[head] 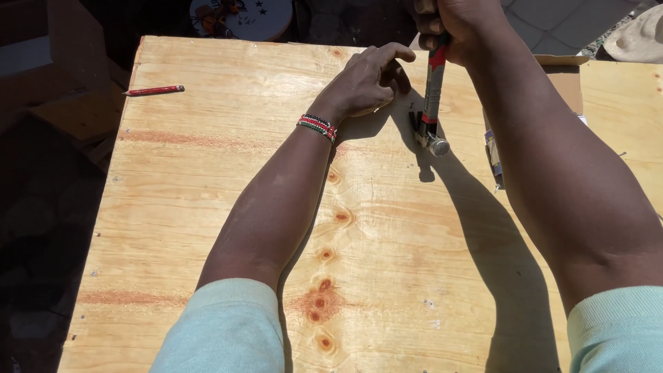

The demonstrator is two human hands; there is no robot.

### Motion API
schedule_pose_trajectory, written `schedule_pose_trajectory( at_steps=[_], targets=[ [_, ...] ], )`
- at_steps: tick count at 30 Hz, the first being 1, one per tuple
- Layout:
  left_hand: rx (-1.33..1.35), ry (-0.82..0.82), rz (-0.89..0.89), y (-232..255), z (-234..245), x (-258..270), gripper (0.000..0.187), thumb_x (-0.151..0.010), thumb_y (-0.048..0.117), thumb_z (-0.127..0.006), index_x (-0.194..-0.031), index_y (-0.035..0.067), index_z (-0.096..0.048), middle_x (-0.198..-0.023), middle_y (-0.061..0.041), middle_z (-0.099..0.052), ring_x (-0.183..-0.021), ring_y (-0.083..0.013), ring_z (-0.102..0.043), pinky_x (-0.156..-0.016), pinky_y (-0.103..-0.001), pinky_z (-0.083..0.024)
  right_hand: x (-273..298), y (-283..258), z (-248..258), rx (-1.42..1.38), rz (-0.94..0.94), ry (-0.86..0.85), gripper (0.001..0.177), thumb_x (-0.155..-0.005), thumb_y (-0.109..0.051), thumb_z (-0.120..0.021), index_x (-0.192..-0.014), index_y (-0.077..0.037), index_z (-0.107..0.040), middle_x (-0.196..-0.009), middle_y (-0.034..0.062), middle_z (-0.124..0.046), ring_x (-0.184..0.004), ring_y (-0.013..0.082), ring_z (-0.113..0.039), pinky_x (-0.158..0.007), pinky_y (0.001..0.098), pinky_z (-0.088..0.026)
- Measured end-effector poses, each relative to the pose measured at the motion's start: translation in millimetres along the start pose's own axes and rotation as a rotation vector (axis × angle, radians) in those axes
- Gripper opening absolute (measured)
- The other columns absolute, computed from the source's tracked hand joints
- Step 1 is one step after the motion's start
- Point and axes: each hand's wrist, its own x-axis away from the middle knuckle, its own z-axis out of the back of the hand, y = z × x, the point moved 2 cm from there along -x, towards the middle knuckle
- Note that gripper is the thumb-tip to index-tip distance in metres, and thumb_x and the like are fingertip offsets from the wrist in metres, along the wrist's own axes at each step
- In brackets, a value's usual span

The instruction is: Hammering small nails into a plywood sheet to secure it to a wooden frame.

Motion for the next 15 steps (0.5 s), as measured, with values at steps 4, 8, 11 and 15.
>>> schedule_pose_trajectory(
  at_steps=[4, 8, 11, 15],
  targets=[
    [-0.164, 0.001, -0.028, -4.2, -3.2, -3.6, 0.051, -0.096, 0.003, -0.059, -0.144, 0.021, -0.062, -0.112, 0.012, -0.095, -0.118, -0.0240, -0.067, -0.115, -0.049, -0.042, -44.7, 21.1, 17.6, -0.075, 0.100, 0.102, 0.028, -0.108, -0.021, -0.055, -0.082, -0.029, -0.047, -0.068, -0.0102, -0.034, -0.059, 0.0044, -0.038, -0.065, 0.0316, -0.030],
    [-0.150, -0.012, -0.001, -12.9, -15.6, -8.3, 0.074, -0.089, -0.008, -0.065, -0.155, 0.024, -0.057, -0.114, 0.011, -0.086, -0.128, -0.0269, -0.071, -0.119, -0.054, -0.038, 3.3, 7.7, 8.5, -0.069, 0.208, 0.110, 0.029, -0.095, -0.023, -0.059, -0.076, -0.031, -0.039, -0.070, -0.0118, -0.037, -0.058, 0.0073, -0.033, -0.065, 0.0332, -0.031],
    [0.072, -0.079, -0.011, -12.9, -30.4, -10.4, 0.062, -0.101, -0.007, -0.070, -0.155, 0.019, -0.055, -0.114, -0.002, -0.080, -0.103, -0.0185, -0.074, -0.096, -0.035, -0.063, 46.2, -3.1, 2.6, -0.152, 0.336, 0.183, 0.012, -0.092, -0.024, -0.052, -0.080, -0.022, -0.051, -0.072, -0.0038, -0.045, -0.051, 0.0130, -0.037, -0.052, 0.0342, -0.030],
    [0.015, -0.170, 0.029, -12.8, -29.3, -10.3, 0.056, -0.108, -0.001, -0.069, -0.155, 0.026, -0.055, -0.124, -0.008, -0.081, -0.106, -0.0228, -0.076, -0.091, -0.039, -0.060, 79.2, -8.4, -4.4, -0.266, 0.468, 0.237, 0.023, -0.096, -0.020, -0.062, -0.086, -0.013, -0.043, -0.066, 0.0052, -0.035, -0.044, 0.0165, -0.034, -0.042, 0.0346, -0.027]
  ],
)
